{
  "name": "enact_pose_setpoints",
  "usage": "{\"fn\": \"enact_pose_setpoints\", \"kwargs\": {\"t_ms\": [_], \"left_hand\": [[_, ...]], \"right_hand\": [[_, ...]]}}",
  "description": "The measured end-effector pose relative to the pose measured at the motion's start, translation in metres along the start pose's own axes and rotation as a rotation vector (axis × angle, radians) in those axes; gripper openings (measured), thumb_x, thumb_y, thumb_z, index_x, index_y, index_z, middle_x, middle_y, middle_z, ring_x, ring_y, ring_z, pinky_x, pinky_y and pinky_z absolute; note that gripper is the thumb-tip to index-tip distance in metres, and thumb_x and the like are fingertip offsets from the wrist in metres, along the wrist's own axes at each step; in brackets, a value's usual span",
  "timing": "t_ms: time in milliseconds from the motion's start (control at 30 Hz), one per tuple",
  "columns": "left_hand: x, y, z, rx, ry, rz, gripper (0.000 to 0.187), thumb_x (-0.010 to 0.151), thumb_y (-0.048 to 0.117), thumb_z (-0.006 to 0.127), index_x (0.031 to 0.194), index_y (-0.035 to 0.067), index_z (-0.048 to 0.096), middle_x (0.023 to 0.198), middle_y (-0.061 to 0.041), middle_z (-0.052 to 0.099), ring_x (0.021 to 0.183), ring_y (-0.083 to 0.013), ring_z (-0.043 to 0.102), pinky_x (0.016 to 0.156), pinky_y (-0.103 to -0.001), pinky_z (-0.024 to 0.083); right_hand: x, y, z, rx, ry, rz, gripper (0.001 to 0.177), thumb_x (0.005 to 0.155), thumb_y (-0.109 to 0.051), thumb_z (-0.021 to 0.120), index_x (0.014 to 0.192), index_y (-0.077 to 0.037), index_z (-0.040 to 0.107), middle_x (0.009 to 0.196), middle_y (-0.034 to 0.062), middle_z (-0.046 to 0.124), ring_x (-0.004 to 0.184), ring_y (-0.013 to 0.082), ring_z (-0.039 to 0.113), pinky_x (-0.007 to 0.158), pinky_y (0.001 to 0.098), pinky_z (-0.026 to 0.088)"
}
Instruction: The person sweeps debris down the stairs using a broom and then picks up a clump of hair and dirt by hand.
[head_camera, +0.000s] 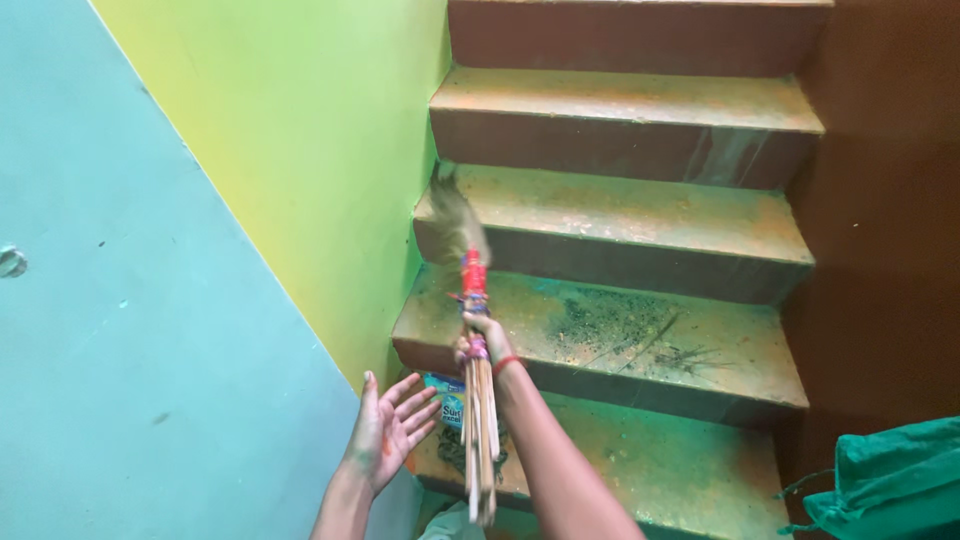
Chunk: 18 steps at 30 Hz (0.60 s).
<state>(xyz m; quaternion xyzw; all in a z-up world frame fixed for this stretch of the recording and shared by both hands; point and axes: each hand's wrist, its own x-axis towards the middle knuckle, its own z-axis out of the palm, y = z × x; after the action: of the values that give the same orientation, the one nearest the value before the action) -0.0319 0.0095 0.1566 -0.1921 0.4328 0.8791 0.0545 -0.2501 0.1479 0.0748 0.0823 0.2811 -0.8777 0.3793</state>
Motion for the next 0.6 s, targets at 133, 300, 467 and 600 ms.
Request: {"fn": "enact_pose_setpoints", "kwargs": {"t_ms": [133, 300, 467, 600], "left_hand": [[0.014, -0.009, -0.015, 0.035, 0.010, 0.004, 0.096, 0.092, 0.077, 0.021, 0.156, 0.006, 0.034, 0.153, -0.026, 0.050, 0.138, -0.0370, 0.052, 0.114, -0.051, 0.040], [0.020, -0.022, -0.031, -0.031, 0.003, -0.015, 0.097, 0.092, 0.077, 0.025, 0.156, 0.005, 0.037, 0.152, -0.025, 0.050, 0.133, -0.0356, 0.052, 0.113, -0.051, 0.041], [0.012, -0.018, -0.020, -0.009, -0.004, -0.027, 0.096, 0.092, 0.077, 0.022, 0.155, 0.006, 0.035, 0.152, -0.026, 0.050, 0.136, -0.0369, 0.053, 0.113, -0.052, 0.042], [0.000, -0.020, -0.005, 0.051, 0.018, -0.035, 0.094, 0.093, 0.076, 0.020, 0.156, 0.008, 0.034, 0.153, -0.024, 0.049, 0.139, -0.0360, 0.052, 0.115, -0.051, 0.039]], "right_hand": [[-0.031, 0.004, -0.013, 0.369, 0.121, -0.057, 0.036, 0.094, -0.029, 0.068, 0.073, -0.017, 0.042, 0.052, -0.0011, 0.044, 0.040, 0.0119, 0.048, 0.039, 0.0290, 0.046], [-0.088, 0.028, 0.065, 0.257, 0.464, -0.461, 0.032, 0.095, -0.027, 0.062, 0.077, -0.009, 0.043, 0.054, 0.0048, 0.045, 0.040, 0.0175, 0.047, 0.040, 0.0371, 0.048], [-0.138, 0.039, 0.067, 0.128, 0.301, -0.414, 0.027, 0.093, -0.027, 0.062, 0.081, -0.010, 0.045, 0.055, 0.0042, 0.048, 0.039, 0.0156, 0.048, 0.038, 0.0346, 0.045], [-0.133, 0.022, 0.025, -0.006, 0.215, -0.215, 0.022, 0.093, -0.028, 0.063, 0.088, -0.011, 0.051, 0.059, 0.0062, 0.054, 0.042, 0.0153, 0.051, 0.040, 0.0340, 0.046]]}}
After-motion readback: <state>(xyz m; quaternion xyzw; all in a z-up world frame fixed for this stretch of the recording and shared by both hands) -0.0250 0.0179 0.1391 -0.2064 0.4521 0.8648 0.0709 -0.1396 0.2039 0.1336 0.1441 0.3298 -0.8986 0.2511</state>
